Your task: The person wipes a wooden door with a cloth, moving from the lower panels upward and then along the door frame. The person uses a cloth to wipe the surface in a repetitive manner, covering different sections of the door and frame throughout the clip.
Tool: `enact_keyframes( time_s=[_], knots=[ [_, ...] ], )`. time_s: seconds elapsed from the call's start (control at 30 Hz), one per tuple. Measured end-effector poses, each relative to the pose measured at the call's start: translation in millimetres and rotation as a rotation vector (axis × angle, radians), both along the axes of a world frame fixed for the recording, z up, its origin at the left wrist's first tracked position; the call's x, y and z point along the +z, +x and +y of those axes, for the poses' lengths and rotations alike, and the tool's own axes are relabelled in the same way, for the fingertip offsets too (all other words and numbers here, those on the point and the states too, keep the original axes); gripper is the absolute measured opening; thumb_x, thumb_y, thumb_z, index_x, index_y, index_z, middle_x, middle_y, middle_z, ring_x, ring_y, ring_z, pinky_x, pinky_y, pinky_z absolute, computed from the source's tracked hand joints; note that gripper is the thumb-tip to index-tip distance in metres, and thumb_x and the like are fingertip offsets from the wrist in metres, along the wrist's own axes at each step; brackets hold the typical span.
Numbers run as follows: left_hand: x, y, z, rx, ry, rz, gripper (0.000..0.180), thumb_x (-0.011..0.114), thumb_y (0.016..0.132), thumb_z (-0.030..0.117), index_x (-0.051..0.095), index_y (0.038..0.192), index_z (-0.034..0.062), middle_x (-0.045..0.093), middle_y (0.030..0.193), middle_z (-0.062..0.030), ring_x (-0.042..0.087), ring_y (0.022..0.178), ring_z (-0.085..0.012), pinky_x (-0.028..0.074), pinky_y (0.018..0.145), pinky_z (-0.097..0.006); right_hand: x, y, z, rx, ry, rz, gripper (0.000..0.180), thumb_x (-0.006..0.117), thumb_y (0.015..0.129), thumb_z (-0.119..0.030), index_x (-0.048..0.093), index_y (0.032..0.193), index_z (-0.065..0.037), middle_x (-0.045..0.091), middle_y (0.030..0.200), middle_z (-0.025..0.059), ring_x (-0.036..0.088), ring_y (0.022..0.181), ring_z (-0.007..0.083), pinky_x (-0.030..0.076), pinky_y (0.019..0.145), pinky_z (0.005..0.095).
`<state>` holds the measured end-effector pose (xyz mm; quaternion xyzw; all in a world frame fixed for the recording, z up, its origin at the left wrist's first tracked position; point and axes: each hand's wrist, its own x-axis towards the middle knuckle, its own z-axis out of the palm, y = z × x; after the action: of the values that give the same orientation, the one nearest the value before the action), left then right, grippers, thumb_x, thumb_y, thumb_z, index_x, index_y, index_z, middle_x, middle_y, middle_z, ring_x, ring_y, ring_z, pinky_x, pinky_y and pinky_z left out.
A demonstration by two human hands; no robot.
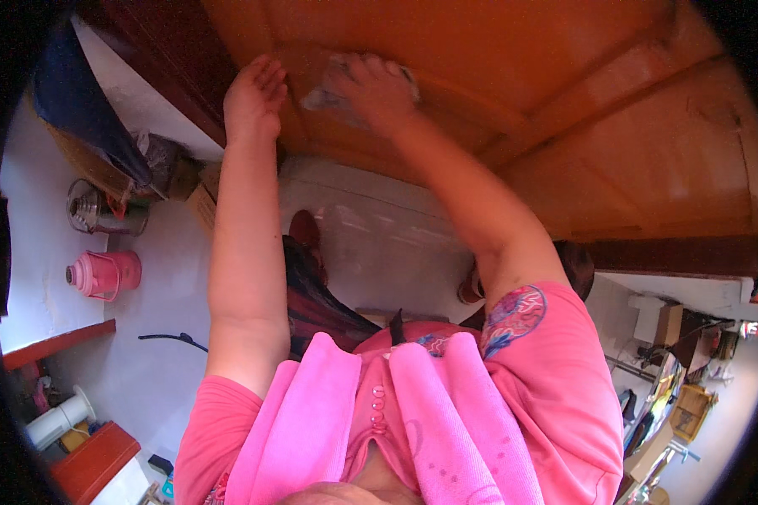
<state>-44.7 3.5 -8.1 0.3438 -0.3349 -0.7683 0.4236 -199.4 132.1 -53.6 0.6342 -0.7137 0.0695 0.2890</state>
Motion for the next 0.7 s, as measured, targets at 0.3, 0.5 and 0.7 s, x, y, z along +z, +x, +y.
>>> enact_keyframes(
  time_s=[0.3,0.5,0.7],
  knots=[
    [-8.6,8.6,-0.1,-0.017,-0.008,-0.016,0.03,0.058,0.095,0.021,0.061,0.12,0.0051,0.066,0.107,-0.0079,0.062,0.092,-0.0186,0.047,0.078,-0.031,15.2,-87.8,207.5,-0.266,0.11,0.133,0.058,0.056,0.085,-0.011,0.05,0.14,-0.026,0.046,0.142,0.005,0.044,0.131,0.0299,0.04,0.106,0.049],
    [-8.9,26.3,-3.2,0.006,-0.012,-0.053,0.039,0.057,0.096,0.023,0.054,0.13,0.0043,0.062,0.12,-0.0122,0.059,0.104,-0.0234,0.047,0.091,-0.036,21.8,-90.3,219.2,-0.2,0.064,0.196,0.058,0.06,0.081,-0.007,0.053,0.137,-0.019,0.049,0.139,0.0082,0.047,0.129,0.031,0.041,0.108,0.0451],
    [1.0,29.0,0.7,0.01,-0.031,-0.036,0.043,0.058,0.096,0.024,0.052,0.134,0.0035,0.061,0.126,-0.0145,0.058,0.113,-0.0259,0.045,0.097,-0.036,-3.9,-82.1,143.1,0.018,0.019,0.059,0.057,0.062,0.079,-0.009,0.053,0.135,-0.018,0.048,0.141,0.0104,0.045,0.131,0.0312,0.041,0.107,0.0442]
  ],
)
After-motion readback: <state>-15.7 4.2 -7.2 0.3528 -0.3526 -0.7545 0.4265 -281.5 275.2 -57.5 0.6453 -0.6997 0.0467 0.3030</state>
